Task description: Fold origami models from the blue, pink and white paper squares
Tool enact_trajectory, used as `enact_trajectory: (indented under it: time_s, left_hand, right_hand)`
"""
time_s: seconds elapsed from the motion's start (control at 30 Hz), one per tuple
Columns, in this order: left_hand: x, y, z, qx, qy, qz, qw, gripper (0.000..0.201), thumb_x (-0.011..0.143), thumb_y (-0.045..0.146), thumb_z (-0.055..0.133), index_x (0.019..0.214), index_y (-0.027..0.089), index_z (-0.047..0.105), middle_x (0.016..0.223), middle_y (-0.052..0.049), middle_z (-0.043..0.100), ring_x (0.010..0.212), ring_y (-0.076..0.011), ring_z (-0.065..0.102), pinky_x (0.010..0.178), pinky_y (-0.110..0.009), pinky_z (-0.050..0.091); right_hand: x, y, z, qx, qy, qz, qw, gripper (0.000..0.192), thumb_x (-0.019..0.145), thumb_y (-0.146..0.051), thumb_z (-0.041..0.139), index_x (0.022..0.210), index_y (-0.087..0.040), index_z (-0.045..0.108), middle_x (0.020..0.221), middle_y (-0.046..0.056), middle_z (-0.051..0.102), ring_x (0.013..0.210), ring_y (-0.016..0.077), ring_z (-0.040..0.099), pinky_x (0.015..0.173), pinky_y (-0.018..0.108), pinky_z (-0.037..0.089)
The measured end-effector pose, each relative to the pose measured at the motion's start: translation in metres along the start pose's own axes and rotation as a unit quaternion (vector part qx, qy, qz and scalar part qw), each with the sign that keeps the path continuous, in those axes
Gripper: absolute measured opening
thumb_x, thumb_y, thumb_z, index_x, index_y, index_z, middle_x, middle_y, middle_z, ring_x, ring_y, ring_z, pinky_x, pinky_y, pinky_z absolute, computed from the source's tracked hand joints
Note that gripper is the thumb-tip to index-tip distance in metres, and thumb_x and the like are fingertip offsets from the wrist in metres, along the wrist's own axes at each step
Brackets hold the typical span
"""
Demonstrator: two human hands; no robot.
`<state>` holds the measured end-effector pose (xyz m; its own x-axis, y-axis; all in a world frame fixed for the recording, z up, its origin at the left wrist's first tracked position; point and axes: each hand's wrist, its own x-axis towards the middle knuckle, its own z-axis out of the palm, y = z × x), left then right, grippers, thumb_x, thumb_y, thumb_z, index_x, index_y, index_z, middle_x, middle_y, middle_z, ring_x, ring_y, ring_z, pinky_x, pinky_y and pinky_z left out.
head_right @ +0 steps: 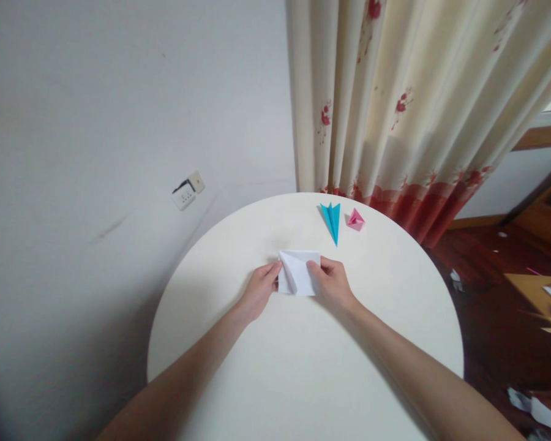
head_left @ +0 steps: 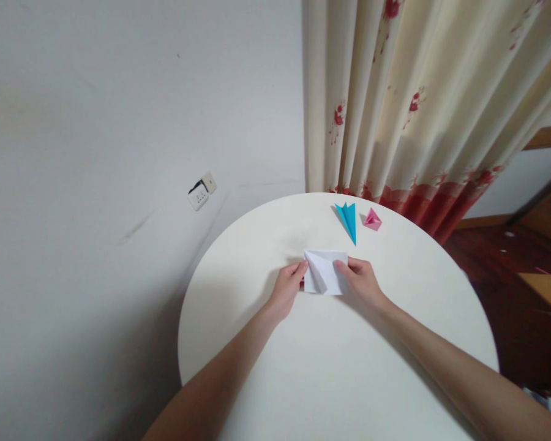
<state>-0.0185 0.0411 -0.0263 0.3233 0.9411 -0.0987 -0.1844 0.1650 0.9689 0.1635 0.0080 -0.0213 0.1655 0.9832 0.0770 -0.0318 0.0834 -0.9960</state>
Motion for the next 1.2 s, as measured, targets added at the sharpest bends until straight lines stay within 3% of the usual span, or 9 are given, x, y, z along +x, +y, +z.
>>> enact_trajectory:
  time_s: [0.27,0.5,0.67,0.8,0.9,0.97,1.03,1.1,1.2]
  left_hand:
    - [-0.005,0.01,0.003,0.016,-0.012,0.005,1.0,0.039,0.073,0.051,0.073,0.088,0.014,0.073,0.08,-0.007,0.07,0.065,-0.0142,0.059,0.058,-0.024,0.041]
    - [-0.002,0.006,0.004,-0.013,-0.011,0.011,1.0,0.027,0.076,0.038,0.068,0.087,0.014,0.075,0.086,-0.009,0.072,0.073,-0.0173,0.062,0.066,-0.026,0.045]
    - [-0.003,0.008,0.005,0.016,-0.027,0.001,0.999,0.031,0.078,0.042,0.068,0.085,0.013,0.076,0.081,-0.009,0.072,0.07,-0.0172,0.061,0.066,-0.027,0.045]
    - [-0.003,0.007,0.004,0.045,-0.012,0.013,0.999,0.034,0.078,0.045,0.067,0.078,0.013,0.076,0.074,-0.008,0.07,0.065,-0.0152,0.058,0.062,-0.026,0.042]
    - [-0.002,0.005,0.004,0.055,0.019,0.032,0.998,0.033,0.078,0.045,0.068,0.075,0.013,0.075,0.069,-0.007,0.068,0.062,-0.014,0.056,0.057,-0.024,0.039]
    - [-0.002,0.003,0.003,0.053,0.042,0.04,0.997,0.033,0.076,0.045,0.068,0.073,0.013,0.075,0.068,-0.006,0.067,0.061,-0.0135,0.055,0.055,-0.024,0.038]
    - [-0.001,0.002,0.003,0.051,0.066,0.046,0.995,0.033,0.075,0.044,0.069,0.07,0.013,0.074,0.066,-0.006,0.066,0.06,-0.0134,0.054,0.054,-0.024,0.038]
    - [0.0,0.002,0.003,0.052,0.085,0.051,0.994,0.032,0.074,0.044,0.069,0.067,0.012,0.072,0.065,-0.005,0.065,0.06,-0.0134,0.054,0.054,-0.024,0.039]
    - [-0.001,0.002,0.003,0.071,0.094,0.066,0.991,0.033,0.076,0.044,0.068,0.065,0.013,0.071,0.063,-0.004,0.063,0.059,-0.0133,0.053,0.054,-0.024,0.04]
  right_hand:
    - [0.0,0.005,-0.002,-0.057,0.0,-0.027,0.998,0.042,0.077,-0.056,0.063,0.074,-0.015,0.071,0.069,0.004,0.063,0.061,0.017,0.051,0.053,0.026,0.038]
    - [0.003,0.005,-0.004,-0.068,0.012,-0.032,0.997,0.043,0.078,-0.055,0.062,0.074,-0.013,0.071,0.066,0.004,0.061,0.06,0.0167,0.05,0.053,0.026,0.036]
    - [0.003,0.005,-0.004,-0.075,0.021,-0.03,0.996,0.044,0.081,-0.054,0.059,0.079,-0.012,0.071,0.071,0.005,0.065,0.064,0.0191,0.055,0.055,0.027,0.04]
    - [0.006,0.006,-0.004,-0.107,0.061,-0.075,0.99,0.042,0.083,-0.047,0.057,0.107,-0.014,0.066,0.097,0.01,0.067,0.083,0.0231,0.06,0.065,0.03,0.048]
    - [0.006,0.005,-0.008,-0.193,0.149,-0.174,0.954,0.054,0.08,-0.041,0.061,0.128,-0.019,0.052,0.121,0.013,0.057,0.104,0.0266,0.054,0.082,0.04,0.049]
    - [0.003,0.0,-0.011,-0.265,0.199,-0.247,0.911,0.049,0.08,-0.036,0.062,0.126,-0.02,0.054,0.121,0.014,0.053,0.112,0.0288,0.049,0.092,0.047,0.043]
    - [-0.003,-0.007,-0.011,-0.312,0.215,-0.301,0.875,0.033,0.082,-0.031,0.061,0.113,-0.02,0.06,0.112,0.012,0.054,0.111,0.029,0.048,0.096,0.049,0.039]
    - [-0.011,-0.013,-0.007,-0.333,0.173,-0.336,0.864,0.015,0.085,-0.026,0.058,0.098,-0.021,0.065,0.099,0.009,0.057,0.101,0.0264,0.052,0.093,0.046,0.04]
    - [-0.019,-0.015,0.003,-0.331,0.041,-0.338,0.88,0.014,0.088,-0.022,0.054,0.097,-0.021,0.066,0.091,0.007,0.062,0.091,0.023,0.056,0.086,0.04,0.044]
